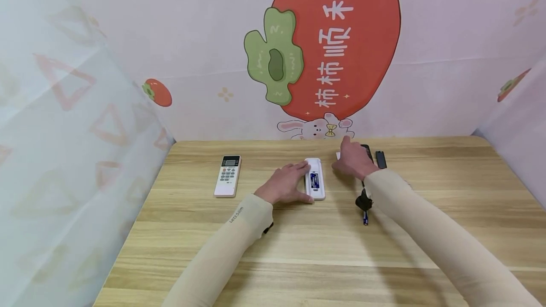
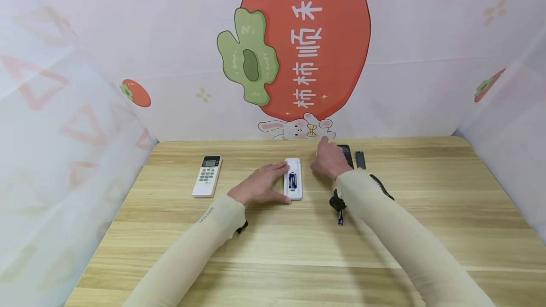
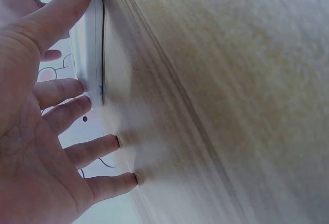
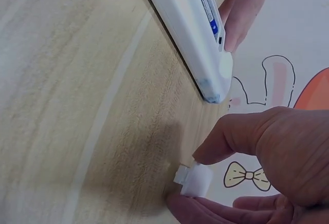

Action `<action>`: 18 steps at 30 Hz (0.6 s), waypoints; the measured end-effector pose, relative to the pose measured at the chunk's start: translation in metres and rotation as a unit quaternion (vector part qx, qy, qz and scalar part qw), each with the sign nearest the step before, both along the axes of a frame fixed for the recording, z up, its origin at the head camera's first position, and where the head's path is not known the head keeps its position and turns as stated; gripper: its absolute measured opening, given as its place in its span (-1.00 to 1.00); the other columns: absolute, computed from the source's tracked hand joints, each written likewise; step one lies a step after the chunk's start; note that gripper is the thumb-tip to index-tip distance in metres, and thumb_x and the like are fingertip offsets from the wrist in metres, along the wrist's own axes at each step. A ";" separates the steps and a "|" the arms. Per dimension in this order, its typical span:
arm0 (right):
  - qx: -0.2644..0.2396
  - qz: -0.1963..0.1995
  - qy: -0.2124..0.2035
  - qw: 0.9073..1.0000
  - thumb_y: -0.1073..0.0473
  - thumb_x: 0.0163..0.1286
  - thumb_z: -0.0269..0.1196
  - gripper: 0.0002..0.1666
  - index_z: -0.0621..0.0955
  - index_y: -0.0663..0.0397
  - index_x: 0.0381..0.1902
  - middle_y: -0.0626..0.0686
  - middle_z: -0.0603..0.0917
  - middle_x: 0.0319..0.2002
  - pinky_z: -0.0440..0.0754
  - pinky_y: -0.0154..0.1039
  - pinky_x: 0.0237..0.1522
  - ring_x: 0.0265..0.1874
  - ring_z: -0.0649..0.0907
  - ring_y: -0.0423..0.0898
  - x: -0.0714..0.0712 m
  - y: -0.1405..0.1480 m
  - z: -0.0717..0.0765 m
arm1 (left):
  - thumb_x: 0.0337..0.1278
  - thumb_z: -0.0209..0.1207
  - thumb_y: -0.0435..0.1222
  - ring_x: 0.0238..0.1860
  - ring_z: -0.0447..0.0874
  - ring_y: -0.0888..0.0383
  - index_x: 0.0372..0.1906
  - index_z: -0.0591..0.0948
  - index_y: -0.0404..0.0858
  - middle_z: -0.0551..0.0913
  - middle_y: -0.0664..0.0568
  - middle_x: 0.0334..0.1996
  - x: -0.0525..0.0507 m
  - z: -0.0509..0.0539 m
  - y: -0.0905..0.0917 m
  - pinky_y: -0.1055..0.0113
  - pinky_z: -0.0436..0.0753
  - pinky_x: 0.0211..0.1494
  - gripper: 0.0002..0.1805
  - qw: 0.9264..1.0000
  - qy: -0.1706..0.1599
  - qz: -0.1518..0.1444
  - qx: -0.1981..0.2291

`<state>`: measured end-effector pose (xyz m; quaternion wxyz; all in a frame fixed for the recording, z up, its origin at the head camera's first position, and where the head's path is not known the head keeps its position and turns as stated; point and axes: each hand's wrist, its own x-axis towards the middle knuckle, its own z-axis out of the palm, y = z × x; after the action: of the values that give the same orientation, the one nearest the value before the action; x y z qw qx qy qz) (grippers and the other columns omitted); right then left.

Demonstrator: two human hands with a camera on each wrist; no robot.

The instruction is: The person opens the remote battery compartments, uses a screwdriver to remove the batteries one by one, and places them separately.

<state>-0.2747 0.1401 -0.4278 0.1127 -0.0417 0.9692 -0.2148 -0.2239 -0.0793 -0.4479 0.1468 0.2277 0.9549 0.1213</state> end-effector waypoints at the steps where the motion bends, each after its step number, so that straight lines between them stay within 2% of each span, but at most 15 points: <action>1: 0.000 -0.002 0.001 1.000 0.19 0.24 0.36 -0.20 0.22 0.47 0.25 0.37 0.58 -0.16 0.67 -0.04 -0.27 -0.31 0.63 0.16 -0.001 -0.001 0.000 | -0.01 0.43 0.23 0.54 0.14 -0.11 0.59 0.23 -0.09 0.11 0.11 0.60 0.000 0.000 0.000 -0.19 0.20 0.49 0.10 1.000 0.001 0.000 0.000; 11: 0.010 -0.011 -0.001 1.000 0.16 0.28 0.37 -0.13 0.17 0.49 0.31 0.39 0.57 -0.14 0.70 -0.02 -0.24 -0.33 0.63 0.16 -0.003 -0.005 0.000 | -0.01 0.42 0.23 0.55 0.12 -0.11 0.60 0.21 -0.08 0.09 0.12 0.60 0.001 0.000 0.001 -0.18 0.19 0.50 0.11 1.000 -0.004 0.004 -0.003; 18: 0.018 0.004 0.004 1.000 0.14 0.29 0.36 -0.16 0.20 0.50 0.28 0.38 0.59 -0.17 0.67 -0.04 -0.26 -0.34 0.63 0.14 -0.001 -0.001 0.000 | -0.01 0.42 0.24 0.55 0.11 -0.10 0.60 0.21 -0.07 0.08 0.14 0.61 0.000 -0.001 0.001 -0.18 0.19 0.50 0.11 1.000 -0.002 0.005 -0.004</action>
<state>-0.2757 0.1394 -0.4277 0.1102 -0.0446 0.9733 -0.1965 -0.2235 -0.0783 -0.4490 0.1486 0.2226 0.9562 0.1187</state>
